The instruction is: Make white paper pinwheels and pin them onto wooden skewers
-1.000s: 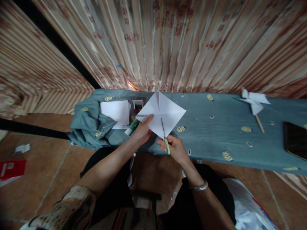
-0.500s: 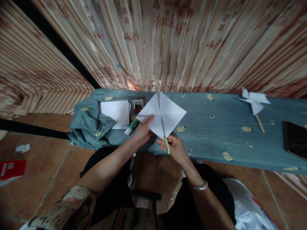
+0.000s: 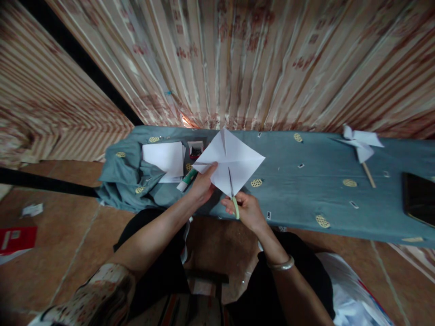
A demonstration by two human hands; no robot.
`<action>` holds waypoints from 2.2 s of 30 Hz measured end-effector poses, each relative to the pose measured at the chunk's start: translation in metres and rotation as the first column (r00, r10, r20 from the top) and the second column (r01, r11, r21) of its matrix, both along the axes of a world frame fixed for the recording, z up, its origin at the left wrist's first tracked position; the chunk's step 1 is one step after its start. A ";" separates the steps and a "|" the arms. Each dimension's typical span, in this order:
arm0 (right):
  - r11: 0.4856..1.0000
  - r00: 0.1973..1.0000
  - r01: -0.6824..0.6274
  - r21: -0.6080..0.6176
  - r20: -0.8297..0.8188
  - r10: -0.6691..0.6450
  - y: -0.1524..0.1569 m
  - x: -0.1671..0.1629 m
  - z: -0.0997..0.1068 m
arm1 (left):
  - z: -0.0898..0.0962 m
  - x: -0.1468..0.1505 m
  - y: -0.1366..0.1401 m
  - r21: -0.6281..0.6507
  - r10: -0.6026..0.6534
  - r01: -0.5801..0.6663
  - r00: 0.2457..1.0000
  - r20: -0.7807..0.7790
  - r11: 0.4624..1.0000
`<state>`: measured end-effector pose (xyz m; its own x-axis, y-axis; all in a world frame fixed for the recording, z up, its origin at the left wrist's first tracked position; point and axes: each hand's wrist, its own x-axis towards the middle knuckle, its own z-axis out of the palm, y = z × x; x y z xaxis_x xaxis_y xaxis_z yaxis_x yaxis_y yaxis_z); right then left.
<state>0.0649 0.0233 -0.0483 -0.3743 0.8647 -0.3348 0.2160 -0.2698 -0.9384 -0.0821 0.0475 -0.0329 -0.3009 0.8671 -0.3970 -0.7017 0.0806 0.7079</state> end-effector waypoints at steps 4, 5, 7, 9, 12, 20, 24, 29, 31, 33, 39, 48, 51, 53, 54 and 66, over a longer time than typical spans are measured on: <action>0.995 0.995 -0.096 0.018 0.006 0.096 0.000 0.007 -0.003 | 0.005 -0.007 0.004 -0.013 0.022 -0.022 0.999 0.026 1.000; 0.993 0.993 -0.118 0.015 0.018 0.118 0.000 0.009 -0.003 | 0.008 -0.010 0.006 -0.031 0.033 -0.032 0.999 0.040 0.999; 0.984 0.984 -0.175 -0.010 0.037 0.176 0.002 0.017 -0.002 | 0.014 -0.016 0.009 -0.059 0.067 -0.063 0.996 0.063 0.996; 0.967 0.968 -0.248 -0.052 0.033 0.250 0.006 0.027 0.003 | 0.020 -0.022 0.012 -0.059 0.111 -0.106 0.991 0.081 0.993; 0.942 0.948 -0.315 -0.113 0.008 0.318 0.011 0.046 0.015 | 0.026 -0.029 0.015 -0.057 0.168 -0.163 0.981 0.096 0.985; 0.963 0.975 0.209 0.170 0.035 -0.218 0.026 0.078 0.016 | 0.015 -0.028 0.009 -0.058 0.065 -0.064 0.998 0.017 0.996; 0.817 0.885 0.438 0.374 -0.018 -0.466 0.034 0.083 0.012 | 0.001 -0.017 0.003 -0.051 -0.092 0.088 0.993 -0.074 0.995; 0.825 0.923 0.342 0.451 0.007 -0.386 0.033 0.082 0.021 | -0.019 -0.006 -0.005 -0.034 -0.211 0.209 0.958 -0.193 0.977; 0.859 0.944 0.289 0.422 0.026 -0.330 0.030 0.078 0.021 | -0.024 -0.004 -0.008 -0.058 -0.268 0.262 0.940 -0.212 0.963; 0.881 0.949 0.271 0.387 0.044 -0.311 0.026 0.073 0.020 | -0.027 -0.003 -0.011 -0.096 -0.318 0.304 0.920 -0.230 0.948; 0.929 0.961 0.254 0.267 0.041 -0.275 0.023 0.068 0.017 | -0.034 -0.003 -0.011 -0.189 -0.353 0.316 0.909 -0.221 0.930; 0.860 0.896 0.427 0.279 -0.006 -0.443 0.027 0.064 0.014 | -0.006 -0.001 -0.013 -0.029 -0.430 0.432 0.901 0.053 0.901; 0.822 0.863 0.489 0.292 -0.024 -0.505 0.029 0.063 0.010 | 0.001 -0.001 -0.016 0.016 -0.461 0.463 0.879 0.118 0.886; 0.801 0.846 0.515 0.306 -0.031 -0.532 0.030 0.061 0.008 | -0.001 -0.001 -0.019 0.054 -0.511 0.508 0.854 0.096 0.860; 0.791 0.838 0.528 0.309 -0.037 -0.545 0.031 0.060 0.007 | -0.004 -0.001 -0.020 0.075 -0.529 0.524 0.844 0.085 0.848; 0.760 0.802 0.596 0.258 -0.145 -0.579 0.030 0.036 0.004 | -0.008 0.010 -0.024 0.041 -0.527 0.526 0.850 -0.005 0.849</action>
